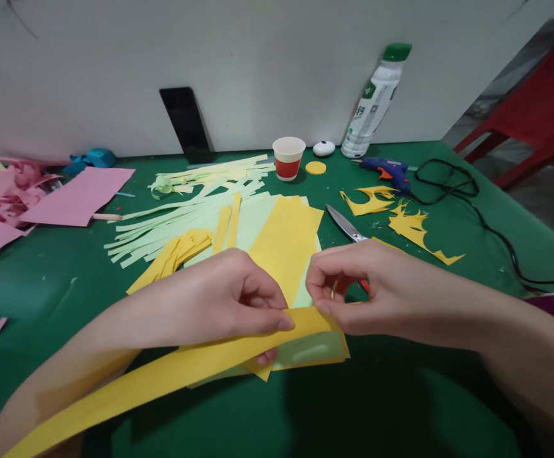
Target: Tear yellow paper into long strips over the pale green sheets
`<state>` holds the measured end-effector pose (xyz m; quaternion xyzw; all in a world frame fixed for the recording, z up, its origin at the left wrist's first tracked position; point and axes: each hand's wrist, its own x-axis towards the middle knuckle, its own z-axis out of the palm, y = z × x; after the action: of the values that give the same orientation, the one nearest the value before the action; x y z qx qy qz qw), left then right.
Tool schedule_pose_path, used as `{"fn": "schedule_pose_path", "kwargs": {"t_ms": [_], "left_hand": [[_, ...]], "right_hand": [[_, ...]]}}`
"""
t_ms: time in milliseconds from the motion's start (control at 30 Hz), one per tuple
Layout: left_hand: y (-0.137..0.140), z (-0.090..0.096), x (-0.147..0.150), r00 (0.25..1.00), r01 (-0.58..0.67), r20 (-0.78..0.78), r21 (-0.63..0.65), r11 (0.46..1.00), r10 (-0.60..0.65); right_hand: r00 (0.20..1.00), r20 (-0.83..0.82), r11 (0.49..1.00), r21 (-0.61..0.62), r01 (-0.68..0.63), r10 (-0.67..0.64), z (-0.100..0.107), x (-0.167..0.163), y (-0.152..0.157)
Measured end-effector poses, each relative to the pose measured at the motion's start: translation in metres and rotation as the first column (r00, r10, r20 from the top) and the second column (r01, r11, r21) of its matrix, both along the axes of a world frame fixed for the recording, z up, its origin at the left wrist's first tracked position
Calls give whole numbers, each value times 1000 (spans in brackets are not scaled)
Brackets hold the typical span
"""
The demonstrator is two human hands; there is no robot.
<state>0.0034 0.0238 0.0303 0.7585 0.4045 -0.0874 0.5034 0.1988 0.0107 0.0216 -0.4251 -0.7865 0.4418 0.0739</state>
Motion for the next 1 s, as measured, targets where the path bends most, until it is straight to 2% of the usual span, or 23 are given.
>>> {"fn": "schedule_pose_path", "kwargs": {"t_ms": [167, 267, 367, 600, 767, 1000], "left_hand": [[3, 6, -9, 1000, -15, 5, -86, 996, 15], [4, 9, -13, 998, -70, 2, -60, 996, 71], [4, 10, -12, 998, -63, -4, -37, 997, 63], [4, 8, -5, 1000, -25, -15, -20, 999, 24], [4, 8, -8, 999, -49, -8, -62, 997, 49], [5, 11, -8, 998, -55, 20, -113, 992, 58]], "right_hand": [[1000, 4, 1000, -12, -19, 19, 0, 14, 8], [995, -54, 996, -29, 83, -85, 0, 18, 11], [983, -107, 989, -18, 148, -149, 1, 12, 10], [982, -142, 990, -84, 115, -126, 0, -11, 2], [986, -98, 990, -67, 126, -132, -1, -3, 4], [1000, -23, 993, -117, 18, -20, 2, 10, 4]]}}
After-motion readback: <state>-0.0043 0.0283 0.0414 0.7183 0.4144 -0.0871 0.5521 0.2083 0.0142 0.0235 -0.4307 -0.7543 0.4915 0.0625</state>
